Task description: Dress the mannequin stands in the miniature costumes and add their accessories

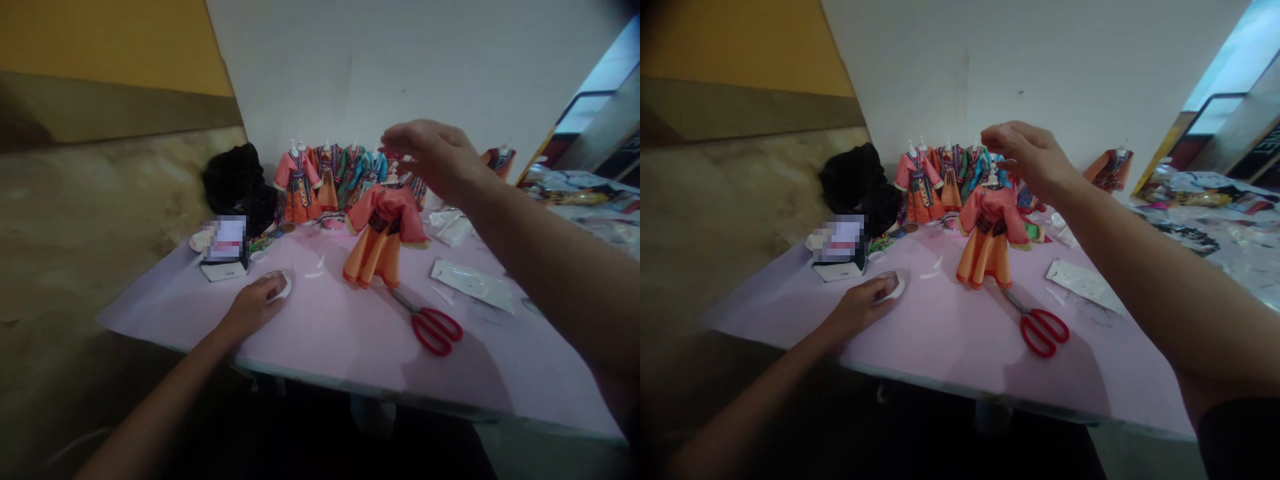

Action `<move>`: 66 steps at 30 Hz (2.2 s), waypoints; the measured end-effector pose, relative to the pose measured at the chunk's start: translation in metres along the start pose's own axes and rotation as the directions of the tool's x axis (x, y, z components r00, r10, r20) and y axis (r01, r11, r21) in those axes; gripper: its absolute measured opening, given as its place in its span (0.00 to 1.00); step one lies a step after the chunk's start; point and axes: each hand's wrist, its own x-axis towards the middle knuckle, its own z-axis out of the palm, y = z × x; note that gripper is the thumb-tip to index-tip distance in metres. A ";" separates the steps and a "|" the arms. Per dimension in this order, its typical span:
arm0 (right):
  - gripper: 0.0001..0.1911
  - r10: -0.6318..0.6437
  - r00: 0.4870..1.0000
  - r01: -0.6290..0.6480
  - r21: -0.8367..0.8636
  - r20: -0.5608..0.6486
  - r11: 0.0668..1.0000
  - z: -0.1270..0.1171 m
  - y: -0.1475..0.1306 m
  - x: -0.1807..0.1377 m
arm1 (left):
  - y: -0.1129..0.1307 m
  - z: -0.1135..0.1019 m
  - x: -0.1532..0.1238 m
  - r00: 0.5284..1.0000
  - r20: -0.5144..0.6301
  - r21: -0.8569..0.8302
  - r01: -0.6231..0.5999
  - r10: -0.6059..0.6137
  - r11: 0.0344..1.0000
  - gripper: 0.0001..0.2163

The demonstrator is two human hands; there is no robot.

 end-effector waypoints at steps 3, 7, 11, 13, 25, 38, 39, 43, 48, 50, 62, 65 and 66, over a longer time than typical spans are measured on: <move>0.09 -0.206 0.964 0.197 -0.071 -0.166 0.978 -0.002 -0.016 -0.013 | 0.014 -0.010 -0.001 0.994 -0.043 -0.077 0.096 -0.100 0.992 0.07; 0.09 -0.427 0.859 0.369 -0.236 -0.284 0.899 0.020 -0.049 -0.070 | 0.041 -0.021 -0.006 0.990 -0.110 -0.207 0.066 -0.090 0.976 0.08; 0.10 -0.234 0.972 0.237 -0.169 0.037 0.957 0.072 -0.058 -0.140 | 0.070 -0.022 -0.013 0.988 -0.148 -0.241 -0.087 0.052 0.967 0.08; 0.12 -0.167 0.980 0.179 -0.113 0.113 0.977 0.098 -0.049 -0.161 | 0.084 -0.019 -0.016 0.978 -0.179 -0.221 -0.148 0.109 0.964 0.06; 0.09 0.184 0.981 -0.193 0.274 0.061 0.942 0.145 -0.011 -0.176 | 0.110 -0.006 -0.023 0.913 -0.316 -0.011 -0.274 0.257 0.962 0.03; 0.04 0.177 0.984 -0.172 0.247 -0.002 0.954 0.151 -0.002 -0.180 | 0.107 0.003 -0.023 0.936 -0.287 -0.050 -0.225 0.202 0.973 0.05; 0.04 0.146 0.989 -0.140 0.201 -0.017 0.970 0.152 -0.002 -0.181 | 0.107 0.004 -0.023 0.937 -0.290 -0.051 -0.221 0.197 0.974 0.05; 0.05 0.080 0.994 -0.070 0.134 -0.071 0.988 0.155 0.000 -0.182 | 0.104 0.005 -0.022 0.932 -0.303 -0.048 -0.220 0.196 0.974 0.04; 0.07 0.187 0.981 -0.164 0.283 -0.057 0.945 0.158 0.008 -0.180 | 0.100 0.008 -0.022 0.917 -0.328 -0.025 -0.247 0.226 0.969 0.03; 0.08 0.231 0.973 -0.212 0.316 -0.021 0.925 0.159 0.012 -0.179 | 0.099 0.009 -0.022 0.918 -0.329 -0.028 -0.244 0.221 0.969 0.03; 0.11 0.224 0.975 -0.217 0.255 0.000 0.942 0.157 0.000 -0.187 | 0.096 0.011 -0.024 0.949 -0.306 -0.233 -0.148 0.072 0.961 0.11; 0.08 0.203 0.979 -0.198 0.228 0.002 0.953 0.154 -0.003 -0.186 | 0.097 0.007 -0.023 0.953 -0.290 -0.259 -0.162 0.084 0.952 0.07; 0.07 0.189 0.982 -0.183 0.211 -0.007 0.960 0.149 -0.004 -0.186 | 0.097 0.006 -0.022 0.958 -0.280 -0.288 -0.143 0.059 0.947 0.07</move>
